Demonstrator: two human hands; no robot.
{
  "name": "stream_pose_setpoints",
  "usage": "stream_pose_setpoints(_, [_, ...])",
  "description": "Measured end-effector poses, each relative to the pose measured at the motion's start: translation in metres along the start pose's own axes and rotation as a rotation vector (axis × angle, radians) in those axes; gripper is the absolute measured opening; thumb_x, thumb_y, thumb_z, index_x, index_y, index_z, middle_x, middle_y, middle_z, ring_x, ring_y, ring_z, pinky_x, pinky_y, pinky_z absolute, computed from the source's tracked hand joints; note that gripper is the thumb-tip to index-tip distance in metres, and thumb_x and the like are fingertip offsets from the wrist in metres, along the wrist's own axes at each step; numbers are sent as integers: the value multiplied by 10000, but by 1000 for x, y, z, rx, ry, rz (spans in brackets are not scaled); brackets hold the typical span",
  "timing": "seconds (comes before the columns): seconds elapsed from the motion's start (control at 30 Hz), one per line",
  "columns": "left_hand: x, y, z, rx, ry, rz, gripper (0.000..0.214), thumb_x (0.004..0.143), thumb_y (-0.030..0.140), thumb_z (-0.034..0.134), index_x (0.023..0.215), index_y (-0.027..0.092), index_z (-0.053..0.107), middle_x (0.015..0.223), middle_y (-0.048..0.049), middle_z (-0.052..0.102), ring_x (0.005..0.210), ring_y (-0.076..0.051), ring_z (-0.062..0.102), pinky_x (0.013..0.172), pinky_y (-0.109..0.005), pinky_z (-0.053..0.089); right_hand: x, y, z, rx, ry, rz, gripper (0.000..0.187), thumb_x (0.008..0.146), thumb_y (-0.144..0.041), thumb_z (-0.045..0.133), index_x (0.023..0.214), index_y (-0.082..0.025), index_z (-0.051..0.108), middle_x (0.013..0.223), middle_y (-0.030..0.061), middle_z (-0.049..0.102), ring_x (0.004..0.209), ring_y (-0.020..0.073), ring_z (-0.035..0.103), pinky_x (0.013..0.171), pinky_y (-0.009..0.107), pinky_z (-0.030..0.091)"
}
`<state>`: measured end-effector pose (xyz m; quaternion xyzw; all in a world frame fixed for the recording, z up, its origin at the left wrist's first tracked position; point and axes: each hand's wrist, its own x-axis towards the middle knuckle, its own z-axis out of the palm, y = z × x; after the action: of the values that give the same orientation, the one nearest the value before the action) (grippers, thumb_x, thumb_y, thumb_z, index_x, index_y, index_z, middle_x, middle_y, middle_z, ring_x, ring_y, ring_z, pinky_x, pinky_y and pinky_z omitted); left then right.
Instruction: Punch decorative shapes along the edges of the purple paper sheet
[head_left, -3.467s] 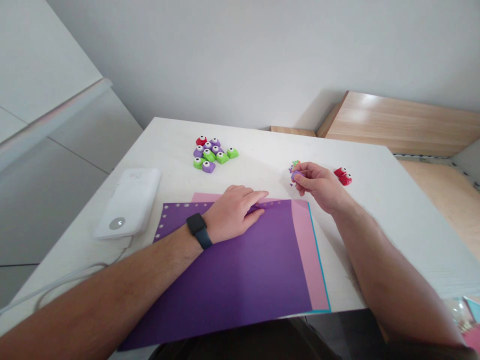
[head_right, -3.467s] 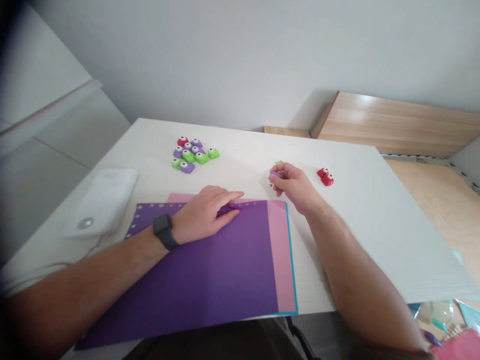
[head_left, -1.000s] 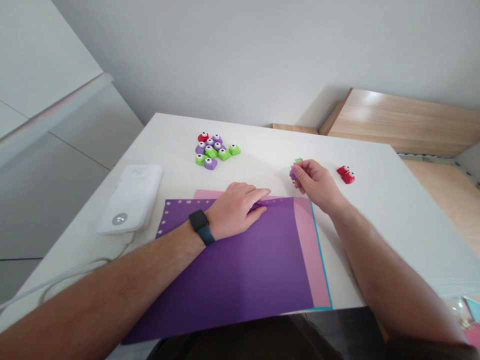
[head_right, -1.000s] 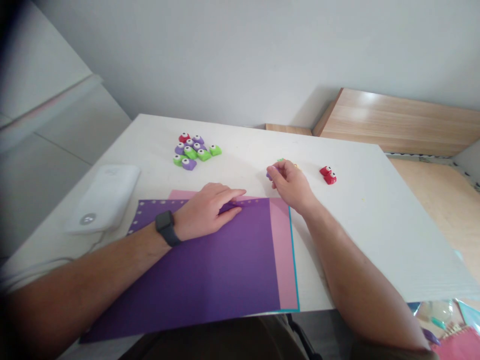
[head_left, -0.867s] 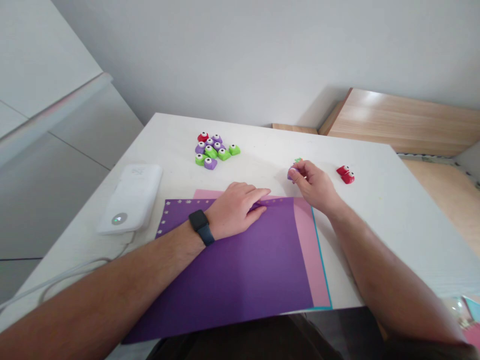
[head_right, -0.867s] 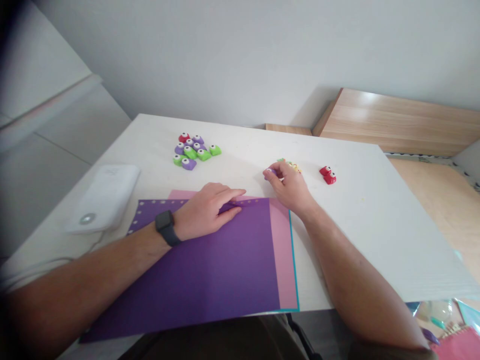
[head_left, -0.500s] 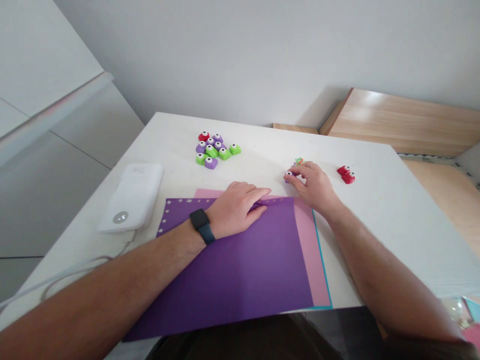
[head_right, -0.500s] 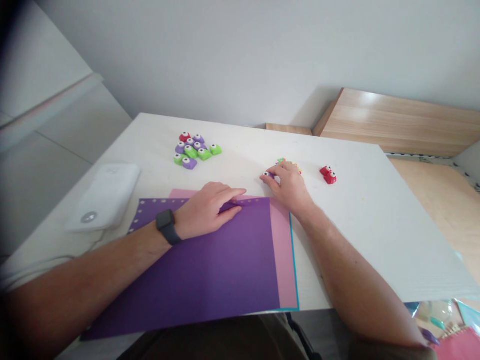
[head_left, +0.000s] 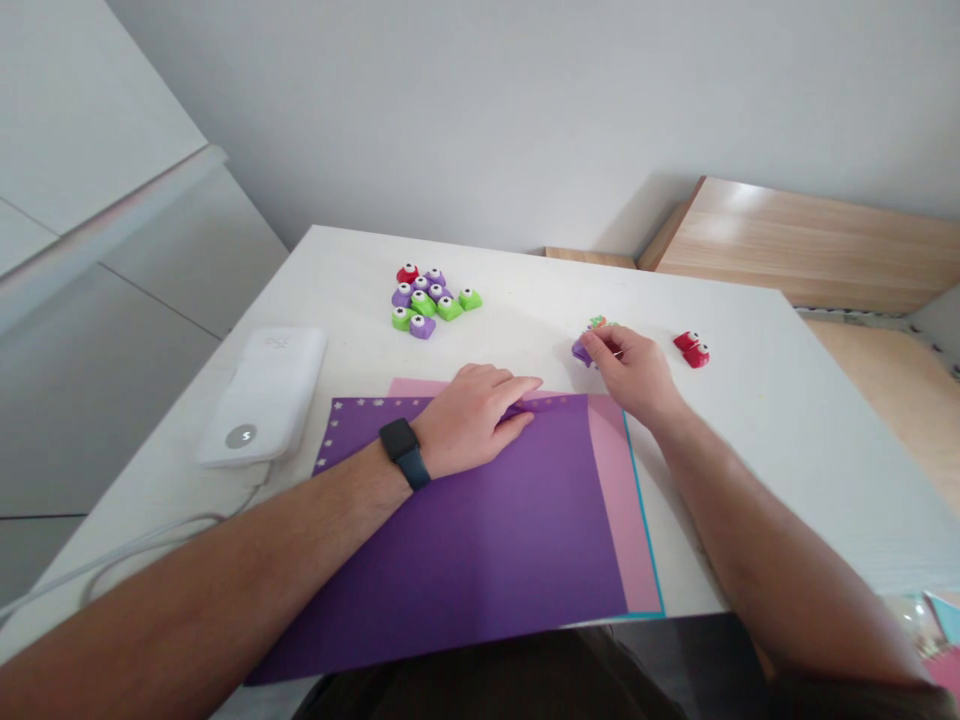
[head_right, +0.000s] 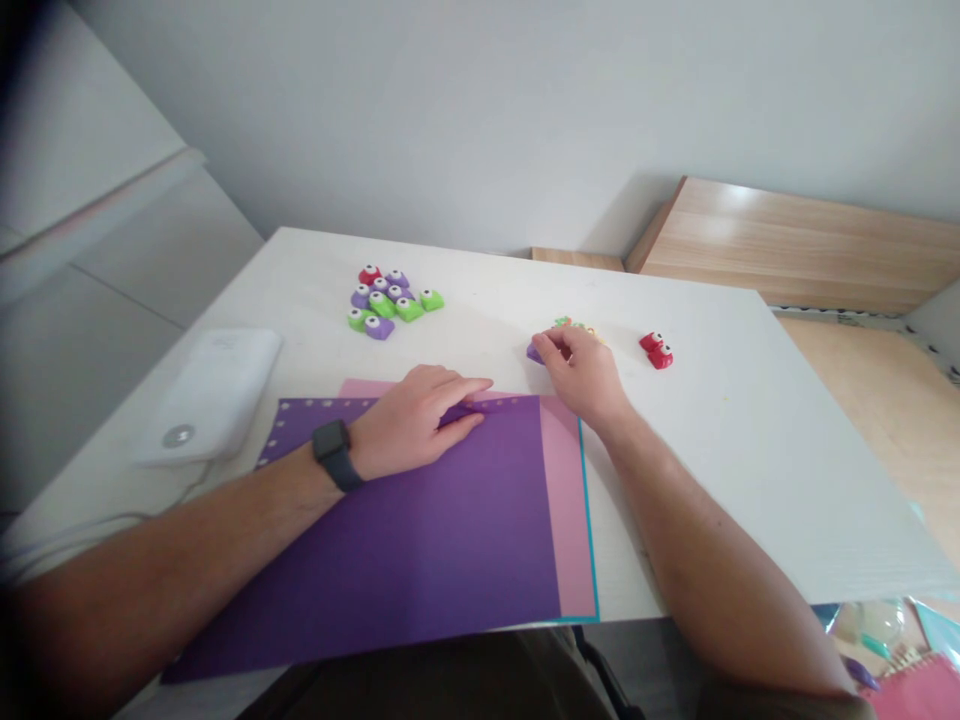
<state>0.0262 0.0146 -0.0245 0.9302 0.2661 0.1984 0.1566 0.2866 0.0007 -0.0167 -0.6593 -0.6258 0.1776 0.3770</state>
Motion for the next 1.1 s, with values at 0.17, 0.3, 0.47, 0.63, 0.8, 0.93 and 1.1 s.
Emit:
stream_pose_setpoints(0.17, [0,-1,0,-2,-3,-3,329,974,298,596,1281,184,613,1013,-72,676,975,-240,614,921,-396,461,1,-6,-3,417,-36,219,503,898,-665,606,749,-188,661,611,-5,548,525,108,409,497,278,297])
stream_pose_setpoints(0.3, [0,-1,1,4,-3,-6,333,976,304,595,1286,185,612,1018,-72,679,976,-242,610,922,-405,463,3,-9,-5,667,-100,296,482,861,-655,667,763,-184,640,636,1,544,517,98,389,453,264,265])
stream_pose_setpoints(0.47, [-1,0,0,2,-3,-6,339,979,310,587,1291,179,611,1018,-77,678,982,-243,609,929,-411,466,2,-16,-8,792,-152,360,443,865,-623,681,783,-190,635,697,13,556,563,110,427,444,251,274])
stream_pose_setpoints(0.63, [-1,0,0,5,4,-5,334,972,304,593,1286,190,614,1018,-80,683,974,-242,613,921,-414,473,1,-23,-11,793,-203,383,463,873,-660,643,804,-202,626,717,10,557,576,118,452,450,254,297])
stream_pose_setpoints(0.8, [0,0,-1,-2,0,-5,328,970,298,590,1280,190,615,1018,-81,686,971,-240,620,915,-410,475,1,-13,-7,560,-160,280,475,913,-662,579,821,-203,661,696,16,598,558,127,471,488,277,338])
stream_pose_setpoints(0.93, [0,0,-1,-7,-1,-6,324,970,303,593,1274,191,617,1016,-80,685,978,-240,626,916,-405,475,0,-2,0,57,-13,10,323,934,-516,625,926,-217,746,863,48,725,736,177,615,675,327,459])
stream_pose_setpoints(1.1, [0,0,0,0,-3,-4,326,972,299,594,1278,189,616,1018,-79,683,978,-239,621,919,-404,471,-1,1,3,-220,-120,-212,233,945,-395,630,990,-223,779,952,69,743,825,202,644,792,358,488])
